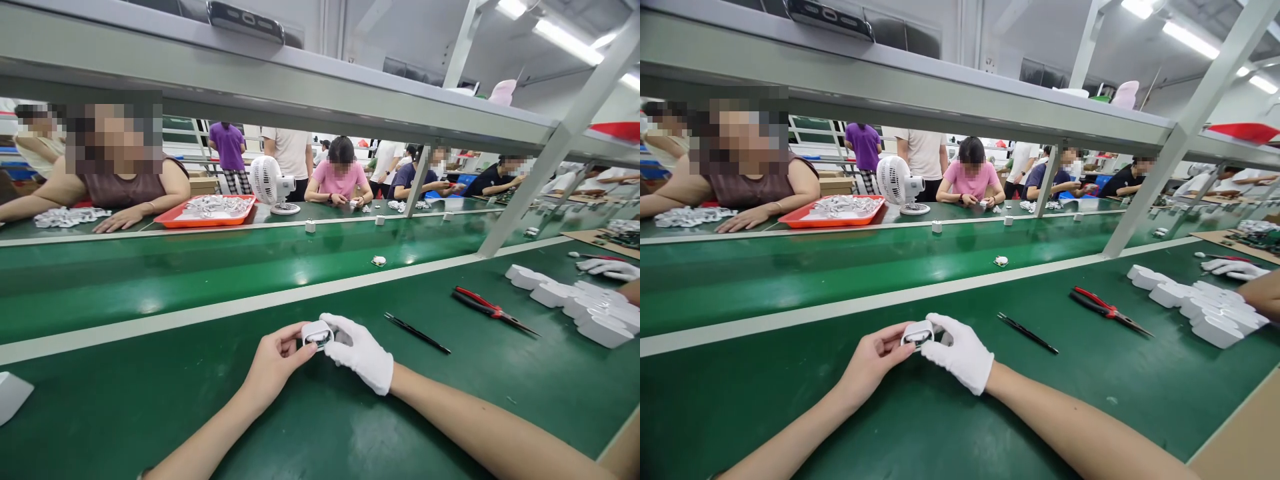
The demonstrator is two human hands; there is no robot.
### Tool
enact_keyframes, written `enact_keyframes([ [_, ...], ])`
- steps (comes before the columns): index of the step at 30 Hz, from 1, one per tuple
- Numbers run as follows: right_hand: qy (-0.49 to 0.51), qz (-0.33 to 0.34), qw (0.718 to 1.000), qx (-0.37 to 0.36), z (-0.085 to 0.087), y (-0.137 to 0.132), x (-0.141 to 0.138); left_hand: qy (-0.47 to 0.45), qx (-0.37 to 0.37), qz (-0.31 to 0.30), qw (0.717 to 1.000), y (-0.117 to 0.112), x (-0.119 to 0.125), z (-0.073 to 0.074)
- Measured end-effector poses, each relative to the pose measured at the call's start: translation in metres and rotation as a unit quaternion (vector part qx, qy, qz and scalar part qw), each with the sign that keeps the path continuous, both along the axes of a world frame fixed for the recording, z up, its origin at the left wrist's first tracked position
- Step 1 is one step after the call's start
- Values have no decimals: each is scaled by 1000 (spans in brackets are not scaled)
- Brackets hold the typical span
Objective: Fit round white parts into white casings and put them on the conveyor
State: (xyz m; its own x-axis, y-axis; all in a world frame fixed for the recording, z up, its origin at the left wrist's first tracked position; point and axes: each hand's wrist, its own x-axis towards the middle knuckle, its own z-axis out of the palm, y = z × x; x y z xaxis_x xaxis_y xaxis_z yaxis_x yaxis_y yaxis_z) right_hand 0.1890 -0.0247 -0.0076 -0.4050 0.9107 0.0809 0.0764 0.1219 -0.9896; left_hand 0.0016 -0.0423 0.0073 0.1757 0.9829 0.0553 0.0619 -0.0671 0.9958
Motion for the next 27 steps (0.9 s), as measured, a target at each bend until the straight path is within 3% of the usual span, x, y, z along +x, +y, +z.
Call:
enact_keyframes([
  [4, -28, -34, 995, 89, -4, 1, -1, 6, -12, -10, 1000, 1, 0, -1],
  [8, -20, -5, 977, 210, 0, -5, -8, 9, -13, -34, 999, 2, 1, -2],
  [12, -55, -61, 972, 222, 10, 1, -16, 29, -9, -3, 1000, 2, 2, -2],
  [16, -110, -171, 964, 170, 15, 54, -20, 30, -3, 33, 999, 3, 3, -4],
  [19, -217, -265, 926, 161, 15, 114, -20, 49, 3, 16, 999, 3, 3, -7],
  [23, -269, -275, 909, 158, 10, 170, -19, 73, 12, 4, 997, 3, 3, -8],
  [27, -295, -259, 901, 184, 0, 180, -18, 79, 15, 4, 997, 2, 4, -7],
])
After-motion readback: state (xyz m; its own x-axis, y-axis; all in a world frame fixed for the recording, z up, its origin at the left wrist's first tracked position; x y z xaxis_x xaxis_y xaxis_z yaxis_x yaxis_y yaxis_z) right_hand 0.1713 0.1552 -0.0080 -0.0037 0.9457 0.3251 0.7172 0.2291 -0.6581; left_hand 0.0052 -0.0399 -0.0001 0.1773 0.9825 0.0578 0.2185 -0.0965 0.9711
